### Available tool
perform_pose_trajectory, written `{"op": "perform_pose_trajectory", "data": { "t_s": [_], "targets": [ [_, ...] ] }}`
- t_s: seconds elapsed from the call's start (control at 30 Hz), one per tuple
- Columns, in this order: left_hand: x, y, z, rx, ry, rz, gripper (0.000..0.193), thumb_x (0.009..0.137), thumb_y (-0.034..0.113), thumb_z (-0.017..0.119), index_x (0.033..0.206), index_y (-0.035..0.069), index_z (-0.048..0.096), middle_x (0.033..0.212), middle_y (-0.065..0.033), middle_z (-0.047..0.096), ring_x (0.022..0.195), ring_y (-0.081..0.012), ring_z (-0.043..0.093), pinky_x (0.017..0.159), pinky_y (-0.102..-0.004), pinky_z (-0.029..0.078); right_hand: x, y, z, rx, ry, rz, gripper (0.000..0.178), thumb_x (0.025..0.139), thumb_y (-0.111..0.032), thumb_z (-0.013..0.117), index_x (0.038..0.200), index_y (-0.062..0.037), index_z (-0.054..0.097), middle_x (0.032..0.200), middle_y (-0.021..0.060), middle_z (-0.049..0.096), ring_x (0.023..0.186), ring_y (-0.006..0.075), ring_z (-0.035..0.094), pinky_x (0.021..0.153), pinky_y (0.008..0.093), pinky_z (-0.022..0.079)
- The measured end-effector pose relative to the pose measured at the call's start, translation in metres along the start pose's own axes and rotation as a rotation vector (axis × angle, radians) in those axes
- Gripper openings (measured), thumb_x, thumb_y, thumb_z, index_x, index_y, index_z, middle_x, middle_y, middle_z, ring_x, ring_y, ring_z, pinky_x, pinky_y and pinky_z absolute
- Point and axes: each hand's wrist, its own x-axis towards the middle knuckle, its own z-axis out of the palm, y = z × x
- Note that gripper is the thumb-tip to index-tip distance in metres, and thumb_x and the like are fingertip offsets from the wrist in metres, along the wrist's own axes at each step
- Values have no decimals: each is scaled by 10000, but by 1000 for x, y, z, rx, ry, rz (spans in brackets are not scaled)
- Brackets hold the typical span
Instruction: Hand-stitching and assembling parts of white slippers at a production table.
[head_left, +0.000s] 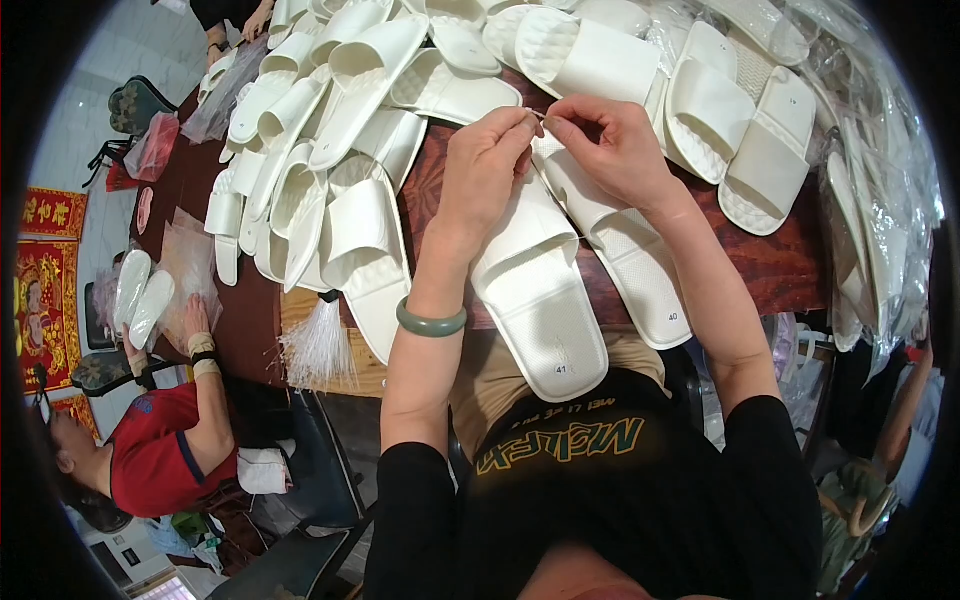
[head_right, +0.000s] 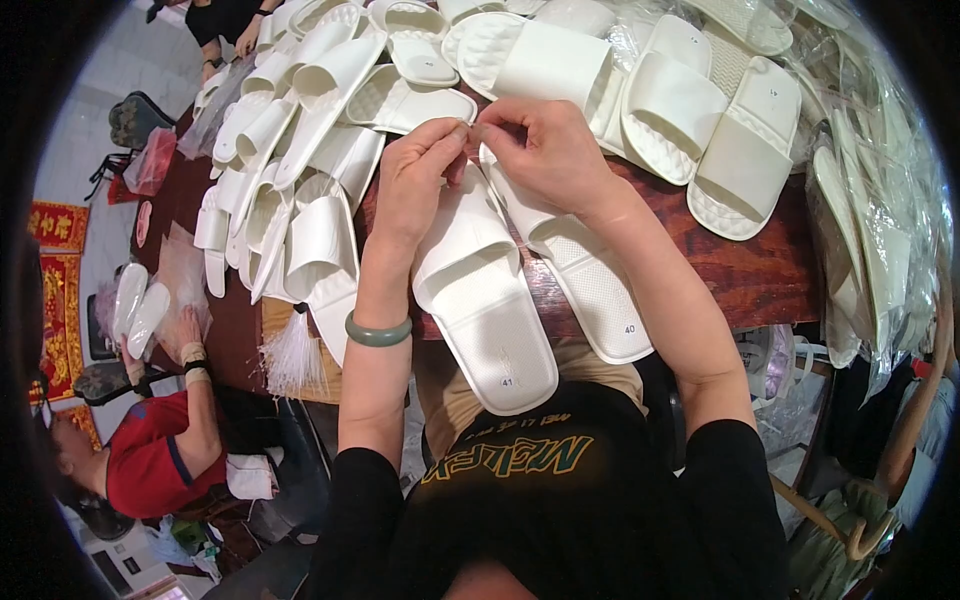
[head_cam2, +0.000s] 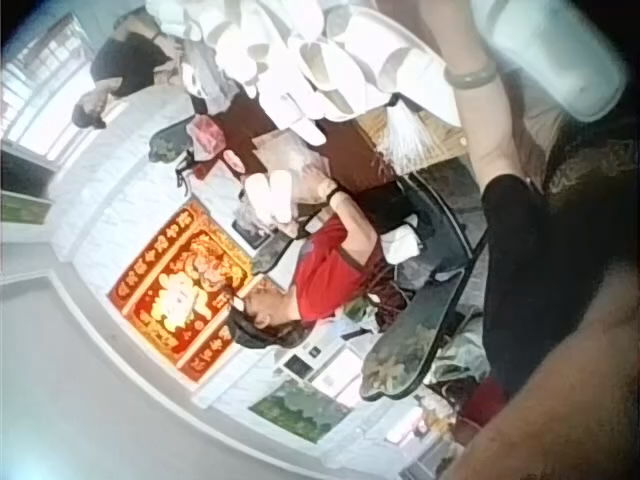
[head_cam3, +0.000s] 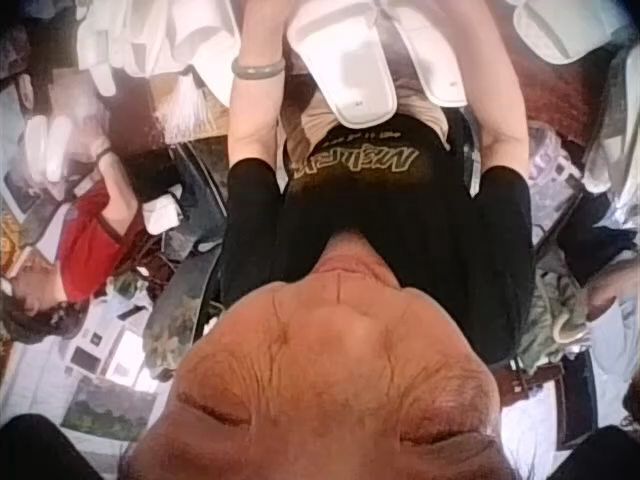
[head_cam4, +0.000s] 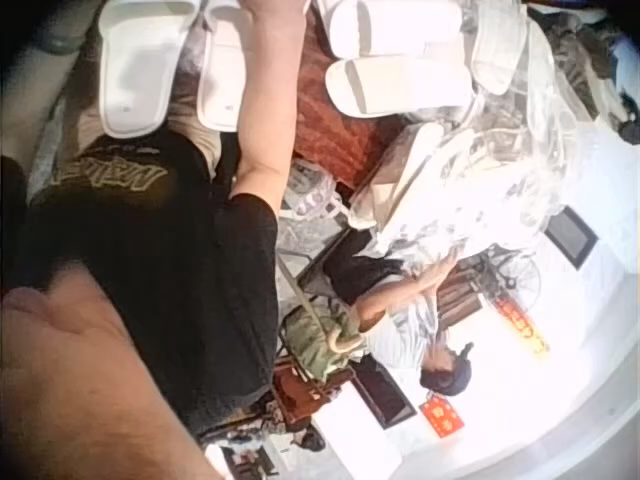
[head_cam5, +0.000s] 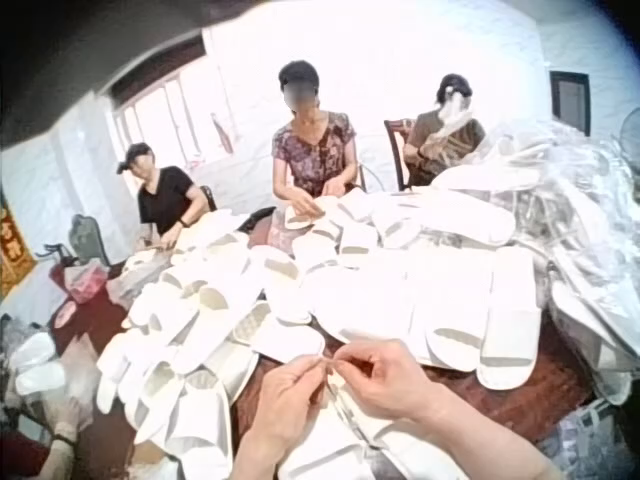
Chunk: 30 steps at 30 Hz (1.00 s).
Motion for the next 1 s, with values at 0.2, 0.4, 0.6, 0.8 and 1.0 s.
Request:
{"op": "perform_pose_trajectory", "data": {
  "t_s": [0.2, 0.4, 0.6, 0.8, 1.0],
  "targets": [
    [-1, 2, 4, -1, 3, 1, 184, 895, 137, 505, 826, -1, 604, 585, 12, 483, 524, -53, 421, 483, -215, 335, 0, 3, 1, 76, 4, 3, 165, 855, -103, 607, 927, 43, 638, 798, 67, 669, 738, 81, 579, 689, 227, 463],
    [-1, 1, 3, 18, 13, 12, 188, 896, 139, 500, 827, -2, 604, 571, 8, 478, 517, -57, 419, 482, -219, 338, 1, 5, 5, 47, 81, -6, 156, 831, -111, 605, 894, 25, 651, 747, 92, 656, 650, 107, 565, 610, 243, 450],
    [1, -2, 0, -1, 35, -3, 218, 909, 168, 503, 916, -8, 630, 680, -2, 555, 580, -54, 455, 532, -195, 366, 1, 8, 6, 56, 114, -88, 148, 802, -109, 601, 865, 9, 662, 694, 121, 646, 569, 133, 559, 547, 256, 447],
    [3, 3, -2, -46, 55, 48, 240, 919, 194, 493, 911, -12, 616, 596, -4, 491, 549, -75, 436, 535, -215, 362, 1, 4, 6, 102, 149, 1, 162, 839, -114, 590, 907, 23, 643, 752, 120, 651, 625, 159, 586, 600, 267, 465],
    [2, 19, -12, -119, 90, -24, 229, 935, 190, 479, 929, -2, 603, 579, 13, 453, 528, -73, 427, 512, -211, 352, 3, 2, 10, 48, 266, -110, 210, 891, -148, 574, 1022, 11, 613, 1005, 133, 593, 768, 199, 584, 665, 276, 470]
  ]
}}
